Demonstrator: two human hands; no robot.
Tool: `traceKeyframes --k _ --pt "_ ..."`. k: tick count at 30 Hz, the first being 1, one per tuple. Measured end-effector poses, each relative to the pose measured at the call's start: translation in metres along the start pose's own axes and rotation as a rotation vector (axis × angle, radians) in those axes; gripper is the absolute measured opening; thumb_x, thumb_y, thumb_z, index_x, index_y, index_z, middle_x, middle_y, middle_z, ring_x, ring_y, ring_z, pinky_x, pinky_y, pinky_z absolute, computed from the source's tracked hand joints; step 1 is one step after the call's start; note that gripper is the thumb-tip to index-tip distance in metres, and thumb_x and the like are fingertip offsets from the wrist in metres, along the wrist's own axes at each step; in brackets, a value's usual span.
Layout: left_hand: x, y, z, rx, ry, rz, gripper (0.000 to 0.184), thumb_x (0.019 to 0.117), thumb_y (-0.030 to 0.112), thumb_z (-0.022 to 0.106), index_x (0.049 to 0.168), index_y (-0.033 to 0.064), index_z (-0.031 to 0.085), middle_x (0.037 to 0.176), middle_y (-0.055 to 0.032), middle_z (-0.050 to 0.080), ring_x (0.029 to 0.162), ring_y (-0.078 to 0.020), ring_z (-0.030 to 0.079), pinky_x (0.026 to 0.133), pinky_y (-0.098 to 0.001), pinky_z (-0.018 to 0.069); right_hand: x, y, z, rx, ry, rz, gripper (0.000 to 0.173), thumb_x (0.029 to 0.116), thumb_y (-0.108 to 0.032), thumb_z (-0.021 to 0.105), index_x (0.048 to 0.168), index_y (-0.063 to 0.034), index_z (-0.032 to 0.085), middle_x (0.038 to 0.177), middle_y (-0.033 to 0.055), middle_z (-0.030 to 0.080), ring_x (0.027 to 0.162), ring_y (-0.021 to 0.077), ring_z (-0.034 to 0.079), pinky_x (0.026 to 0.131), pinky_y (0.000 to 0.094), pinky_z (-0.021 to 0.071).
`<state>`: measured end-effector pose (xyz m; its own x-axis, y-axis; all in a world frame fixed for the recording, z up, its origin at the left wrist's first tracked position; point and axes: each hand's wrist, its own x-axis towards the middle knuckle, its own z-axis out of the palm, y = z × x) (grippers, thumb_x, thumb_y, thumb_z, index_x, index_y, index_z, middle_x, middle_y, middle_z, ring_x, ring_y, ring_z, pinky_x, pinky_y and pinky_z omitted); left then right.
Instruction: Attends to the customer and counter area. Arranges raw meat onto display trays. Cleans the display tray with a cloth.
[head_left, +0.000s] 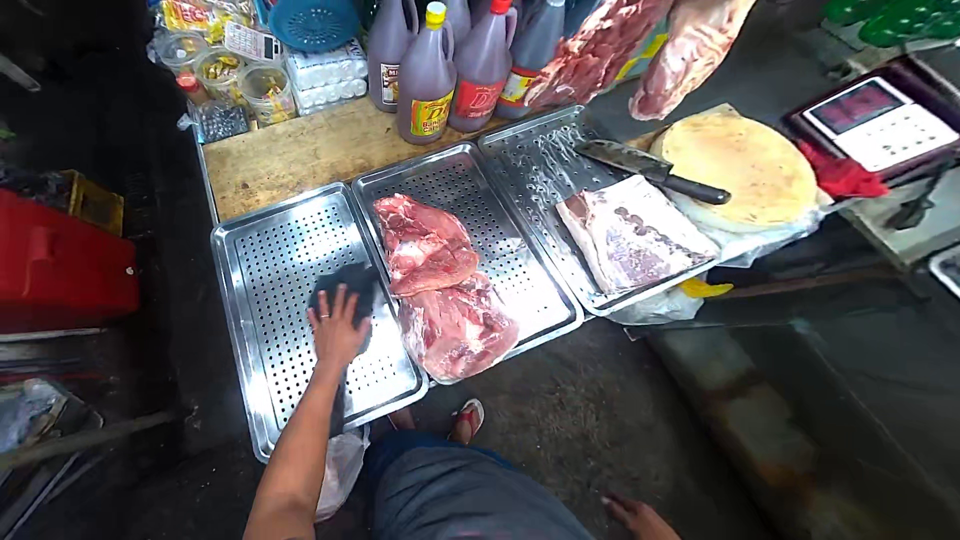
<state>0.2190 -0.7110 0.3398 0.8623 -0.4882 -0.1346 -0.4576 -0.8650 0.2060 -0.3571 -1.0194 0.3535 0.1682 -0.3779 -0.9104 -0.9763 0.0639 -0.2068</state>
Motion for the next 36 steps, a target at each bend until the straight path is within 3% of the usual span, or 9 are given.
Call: traceKeyframes --k 5,8,11,16,20,23,26,30,36 --pt "-0.041 -0.063 -0.013 0.011 0.1 -0.683 0.078 0.1019 0.065 0.036 0.164 0.0178 0.028 0.172 -0.0145 0.013 0.155 -0.0504 0.011 0.113 -0.0816 0.0141 0.045 -0.009 -0.075 0.034 0.1 -0.068 0.047 0.1091 -0.033 0.051 0.149 -0.0073 0.051 0.131 0.0259 0.064 0.104 0.042 0.07 0.088 0.0603 0.0579" --pt "-0.09 -0.02 -0.005 0.04 0.015 -0.851 0.086 0.1009 0.067 0.035 0.164 0.0108 0.023 0.17 -0.023 0.012 0.151 -0.055 0.02 0.109 -0.0796 0.027 0.055 -0.007 -0.104 0.078 0.15 -0.095 0.044 0.1096 -0.031 0.05 0.148 -0.0091 0.052 0.13 0.0247 0.064 0.101 0.0406 0.071 0.084 0.0587 0.0588" --pt "-0.13 0.044 -0.01 0.054 -0.158 -0.912 0.093 0.0999 0.067 0.04 0.159 -0.0031 0.028 0.161 -0.0349 0.027 0.142 -0.0551 0.037 0.108 -0.0692 0.0378 0.059 0.012 -0.103 0.134 0.132 -0.061 0.046 0.1097 -0.032 0.05 0.15 -0.0095 0.05 0.134 0.0247 0.062 0.102 0.0412 0.071 0.083 0.0587 0.0588" --pt "-0.137 0.121 -0.021 0.02 -0.288 -0.614 0.055 0.0937 0.026 0.064 0.143 0.0037 0.055 0.154 -0.0266 0.042 0.129 -0.0488 0.054 0.099 -0.0622 0.0516 0.075 0.073 -0.064 0.111 0.02 0.021 0.046 0.1096 -0.031 0.05 0.149 -0.0076 0.05 0.13 0.0266 0.063 0.1 0.0423 0.07 0.083 0.0592 0.0577" --pt "-0.14 0.147 -0.006 -0.057 -0.354 -0.136 0.042 0.0906 0.018 0.065 0.133 0.0138 0.067 0.143 -0.0169 0.056 0.126 -0.0383 0.059 0.102 -0.0578 0.0511 0.069 0.098 -0.03 0.163 -0.039 0.076 0.046 0.1101 -0.032 0.049 0.15 -0.0089 0.049 0.126 0.0259 0.064 0.098 0.0391 0.07 0.083 0.056 0.0581" --pt "-0.145 0.145 -0.013 -0.26 -0.368 0.057 0.035 0.0903 0.01 0.063 0.125 0.0109 0.071 0.13 -0.0124 0.065 0.122 -0.0286 0.062 0.106 -0.0504 0.0495 0.062 0.103 -0.014 0.216 -0.06 0.088 0.045 0.1104 -0.031 0.049 0.15 -0.0092 0.049 0.126 0.0253 0.064 0.097 0.0382 0.069 0.081 0.0548 0.0574" --pt "-0.15 0.129 -0.041 -0.535 -0.401 0.034 0.031 0.0891 0.008 0.063 0.118 0.0078 0.073 0.119 -0.0102 0.072 0.113 -0.0207 0.068 0.101 -0.0464 0.0537 0.063 0.117 -0.011 0.267 -0.023 0.084 0.043 0.1099 -0.031 0.05 0.148 -0.0109 0.051 0.125 0.0236 0.065 0.093 0.0371 0.07 0.078 0.0539 0.0583" --pt "-0.131 0.097 -0.097 -0.526 -0.344 0.007 0.027 0.0881 0.008 0.063 0.112 0.0102 0.075 0.111 -0.0077 0.074 0.106 -0.0191 0.069 0.095 -0.0485 0.0557 0.047 0.123 -0.015 0.423 0.113 0.087 0.044 0.1104 -0.031 0.048 0.15 -0.0102 0.05 0.13 0.0257 0.063 0.098 0.0401 0.07 0.08 0.057 0.0583" --pt "-0.048 0.047 -0.148 -0.379 -0.089 0.033 0.034 0.0909 0.008 0.062 0.123 0.0078 0.07 0.122 -0.0185 0.07 0.116 -0.0347 0.066 0.099 -0.063 0.0502 0.0 0.124 0.033 0.586 0.212 0.17 0.044 0.1103 -0.032 0.049 0.149 -0.0095 0.051 0.127 0.0234 0.065 0.098 0.0382 0.07 0.082 0.0547 0.0585"
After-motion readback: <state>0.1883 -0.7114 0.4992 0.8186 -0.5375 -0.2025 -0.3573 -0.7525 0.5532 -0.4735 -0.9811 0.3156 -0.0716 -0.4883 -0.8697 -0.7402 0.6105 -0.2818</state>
